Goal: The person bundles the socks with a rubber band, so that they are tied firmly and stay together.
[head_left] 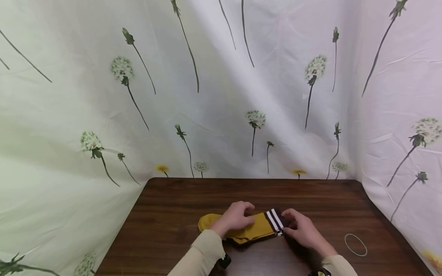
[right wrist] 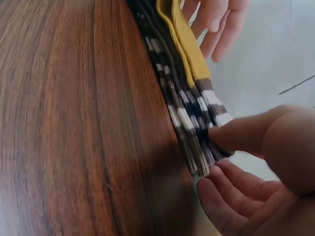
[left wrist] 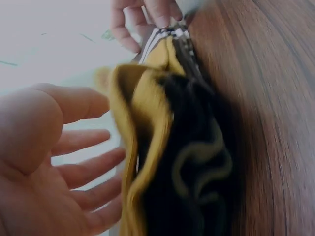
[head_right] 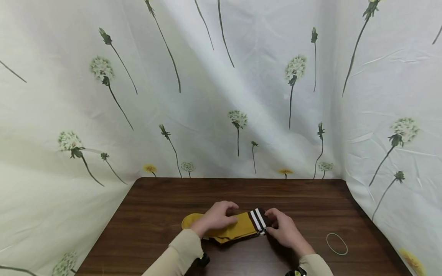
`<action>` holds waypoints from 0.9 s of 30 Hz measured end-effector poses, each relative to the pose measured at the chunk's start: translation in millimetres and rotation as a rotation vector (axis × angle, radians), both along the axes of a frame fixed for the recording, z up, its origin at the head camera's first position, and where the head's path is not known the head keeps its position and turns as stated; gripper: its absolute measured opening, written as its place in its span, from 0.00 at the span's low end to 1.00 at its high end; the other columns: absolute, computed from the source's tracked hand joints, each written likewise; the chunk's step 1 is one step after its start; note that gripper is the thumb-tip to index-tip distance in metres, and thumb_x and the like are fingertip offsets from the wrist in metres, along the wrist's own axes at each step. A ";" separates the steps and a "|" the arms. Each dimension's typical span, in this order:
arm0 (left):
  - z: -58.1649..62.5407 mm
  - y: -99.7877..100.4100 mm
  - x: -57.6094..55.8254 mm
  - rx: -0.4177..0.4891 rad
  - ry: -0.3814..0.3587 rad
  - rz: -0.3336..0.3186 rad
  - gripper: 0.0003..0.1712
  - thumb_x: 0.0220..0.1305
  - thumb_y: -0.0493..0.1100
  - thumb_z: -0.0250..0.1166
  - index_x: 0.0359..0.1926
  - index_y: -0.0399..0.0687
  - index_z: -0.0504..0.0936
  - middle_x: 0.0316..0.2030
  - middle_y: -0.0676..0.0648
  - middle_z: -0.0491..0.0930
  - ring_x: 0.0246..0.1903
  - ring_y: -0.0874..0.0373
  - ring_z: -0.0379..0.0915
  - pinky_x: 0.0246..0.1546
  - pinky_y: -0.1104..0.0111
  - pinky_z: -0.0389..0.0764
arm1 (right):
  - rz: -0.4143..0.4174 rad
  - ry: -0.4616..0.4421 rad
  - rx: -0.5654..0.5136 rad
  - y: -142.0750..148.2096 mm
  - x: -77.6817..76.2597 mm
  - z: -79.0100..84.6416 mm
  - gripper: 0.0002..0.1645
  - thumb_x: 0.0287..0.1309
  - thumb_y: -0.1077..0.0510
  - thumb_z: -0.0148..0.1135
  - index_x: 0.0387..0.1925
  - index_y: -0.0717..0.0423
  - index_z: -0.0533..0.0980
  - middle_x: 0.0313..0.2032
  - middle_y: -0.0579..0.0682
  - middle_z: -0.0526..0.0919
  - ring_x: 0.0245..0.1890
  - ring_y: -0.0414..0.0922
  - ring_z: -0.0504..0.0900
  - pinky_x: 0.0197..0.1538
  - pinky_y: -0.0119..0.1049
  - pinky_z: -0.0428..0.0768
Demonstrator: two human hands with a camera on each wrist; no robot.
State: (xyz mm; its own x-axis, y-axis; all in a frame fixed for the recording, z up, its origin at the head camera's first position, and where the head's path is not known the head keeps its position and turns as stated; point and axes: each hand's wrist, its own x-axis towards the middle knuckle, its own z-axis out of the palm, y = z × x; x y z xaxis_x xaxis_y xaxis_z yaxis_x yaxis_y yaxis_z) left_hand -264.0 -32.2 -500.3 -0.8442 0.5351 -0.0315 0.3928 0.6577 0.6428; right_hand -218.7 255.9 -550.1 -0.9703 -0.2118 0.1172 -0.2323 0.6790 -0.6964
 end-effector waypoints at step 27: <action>-20.0 49.3 -2.1 -0.296 0.109 0.028 0.33 0.58 0.53 0.79 0.62 0.45 0.84 0.57 0.46 0.83 0.57 0.51 0.79 0.53 0.61 0.82 | -0.164 -0.012 0.100 72.9 19.0 20.5 0.17 0.64 0.61 0.72 0.53 0.58 0.82 0.48 0.53 0.87 0.40 0.43 0.87 0.41 0.39 0.83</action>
